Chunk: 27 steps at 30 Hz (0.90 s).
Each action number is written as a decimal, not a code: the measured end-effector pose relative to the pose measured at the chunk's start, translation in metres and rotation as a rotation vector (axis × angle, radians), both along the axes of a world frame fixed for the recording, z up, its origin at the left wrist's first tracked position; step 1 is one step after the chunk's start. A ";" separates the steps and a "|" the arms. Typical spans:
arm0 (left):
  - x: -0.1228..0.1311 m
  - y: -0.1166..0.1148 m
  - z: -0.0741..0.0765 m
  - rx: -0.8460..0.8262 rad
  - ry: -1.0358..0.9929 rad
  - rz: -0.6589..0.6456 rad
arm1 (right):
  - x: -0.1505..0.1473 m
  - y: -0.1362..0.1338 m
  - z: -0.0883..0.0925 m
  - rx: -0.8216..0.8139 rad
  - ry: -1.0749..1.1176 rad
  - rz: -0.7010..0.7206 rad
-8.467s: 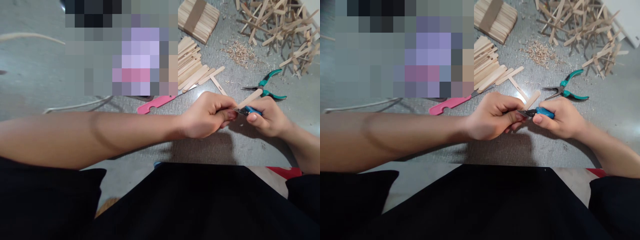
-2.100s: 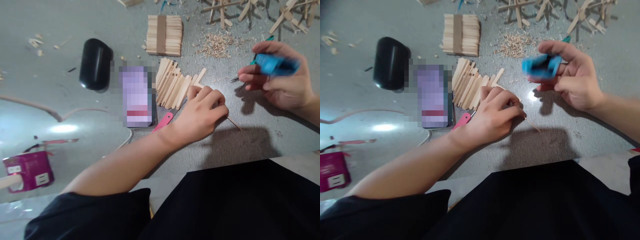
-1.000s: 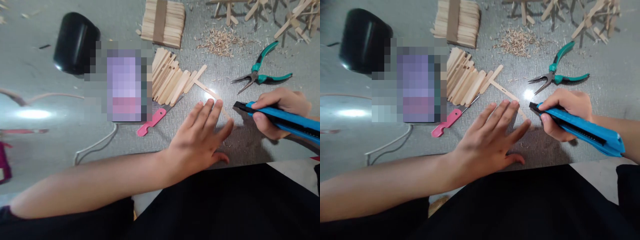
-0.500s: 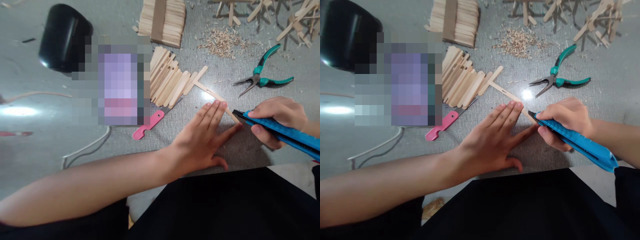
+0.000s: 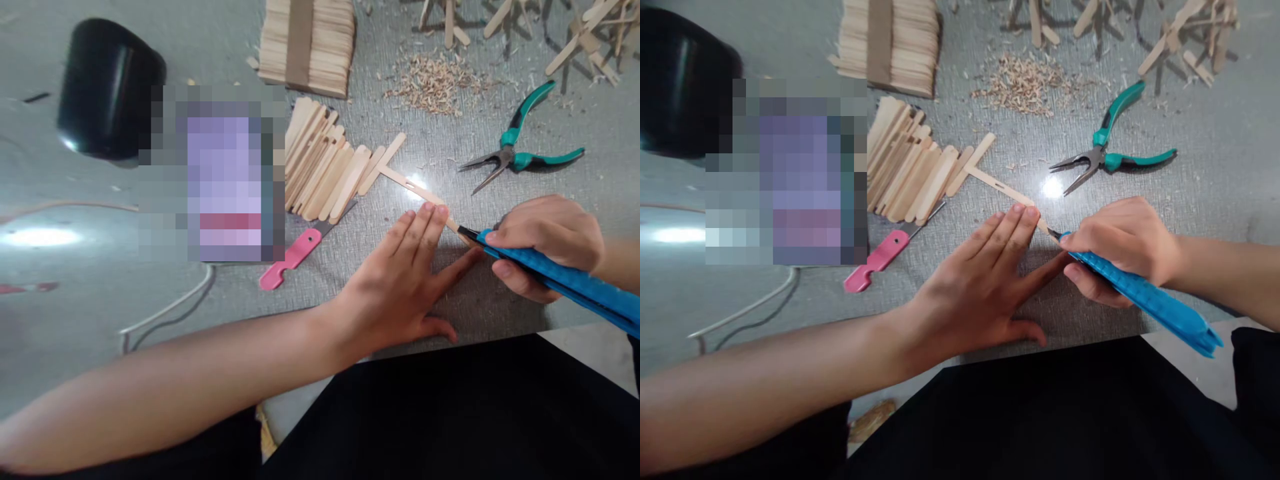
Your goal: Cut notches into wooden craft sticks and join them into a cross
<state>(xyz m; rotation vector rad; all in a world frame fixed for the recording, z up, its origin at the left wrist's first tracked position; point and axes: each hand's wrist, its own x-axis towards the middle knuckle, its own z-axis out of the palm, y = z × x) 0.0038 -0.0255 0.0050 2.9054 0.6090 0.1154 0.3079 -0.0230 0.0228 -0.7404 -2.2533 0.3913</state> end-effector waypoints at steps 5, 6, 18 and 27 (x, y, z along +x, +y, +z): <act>0.000 0.001 0.004 -0.011 0.031 -0.004 | -0.001 -0.001 0.003 0.001 -0.043 -0.010; 0.000 0.000 0.004 -0.016 0.030 -0.003 | -0.001 -0.001 0.003 0.009 -0.036 -0.009; 0.000 0.000 0.002 -0.004 0.008 0.008 | 0.002 -0.001 0.005 0.011 -0.077 0.015; 0.001 -0.002 0.003 -0.006 0.012 0.023 | 0.000 -0.002 0.008 -0.007 -0.068 0.006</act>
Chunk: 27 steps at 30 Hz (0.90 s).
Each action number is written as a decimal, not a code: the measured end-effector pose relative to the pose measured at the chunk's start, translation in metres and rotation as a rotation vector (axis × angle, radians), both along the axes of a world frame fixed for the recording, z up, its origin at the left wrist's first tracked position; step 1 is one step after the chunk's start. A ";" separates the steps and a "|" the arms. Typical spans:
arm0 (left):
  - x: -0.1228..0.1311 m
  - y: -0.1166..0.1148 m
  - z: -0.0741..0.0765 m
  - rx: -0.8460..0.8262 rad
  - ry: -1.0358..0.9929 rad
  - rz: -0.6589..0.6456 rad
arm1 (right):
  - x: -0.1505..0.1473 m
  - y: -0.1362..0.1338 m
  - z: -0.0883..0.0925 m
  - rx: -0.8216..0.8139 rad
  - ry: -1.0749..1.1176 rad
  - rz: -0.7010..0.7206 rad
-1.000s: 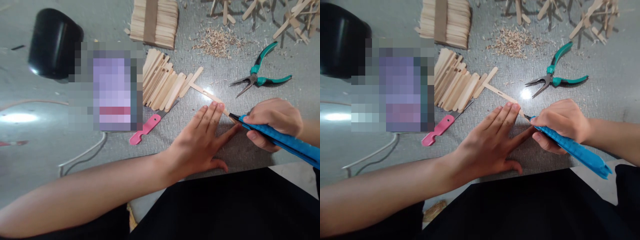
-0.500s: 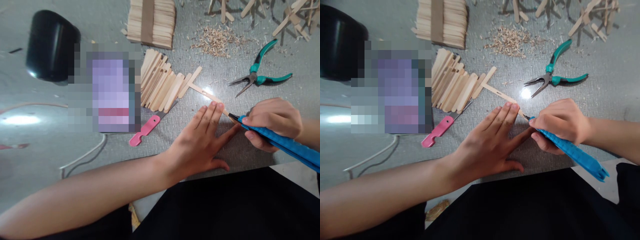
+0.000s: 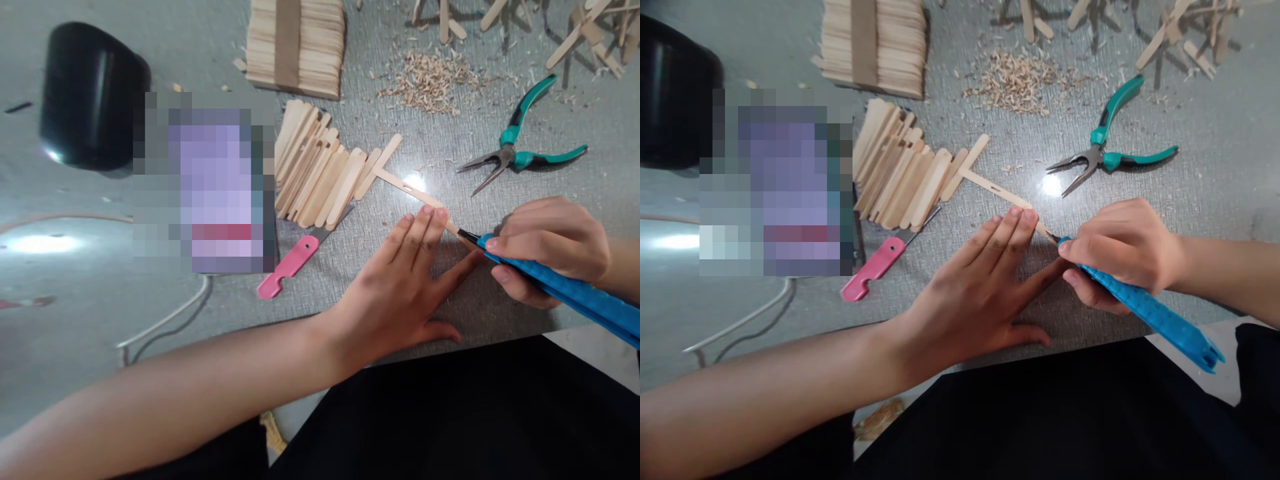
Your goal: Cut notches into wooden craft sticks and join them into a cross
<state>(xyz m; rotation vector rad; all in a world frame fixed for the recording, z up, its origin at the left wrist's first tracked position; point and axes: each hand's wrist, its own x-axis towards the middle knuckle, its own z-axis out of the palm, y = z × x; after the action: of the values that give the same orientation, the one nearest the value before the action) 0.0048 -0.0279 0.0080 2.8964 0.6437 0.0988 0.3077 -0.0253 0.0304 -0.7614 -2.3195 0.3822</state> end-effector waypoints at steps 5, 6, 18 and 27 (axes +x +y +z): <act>0.001 0.000 0.001 -0.018 -0.004 0.007 | 0.000 -0.001 0.001 -0.042 -0.019 0.005; 0.001 0.001 0.002 -0.024 -0.004 0.005 | 0.000 -0.001 0.001 -0.046 -0.016 0.001; 0.002 -0.001 0.003 -0.018 -0.033 -0.009 | -0.005 0.002 0.016 -0.111 -0.126 0.007; 0.005 -0.001 0.009 -0.023 -0.008 -0.006 | -0.014 0.004 0.024 -0.258 -0.156 0.030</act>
<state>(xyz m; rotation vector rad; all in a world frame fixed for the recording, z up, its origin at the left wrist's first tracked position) 0.0099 -0.0289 0.0168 2.8740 0.6311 0.1009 0.2940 -0.0212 0.0540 -0.9094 -2.4584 0.6666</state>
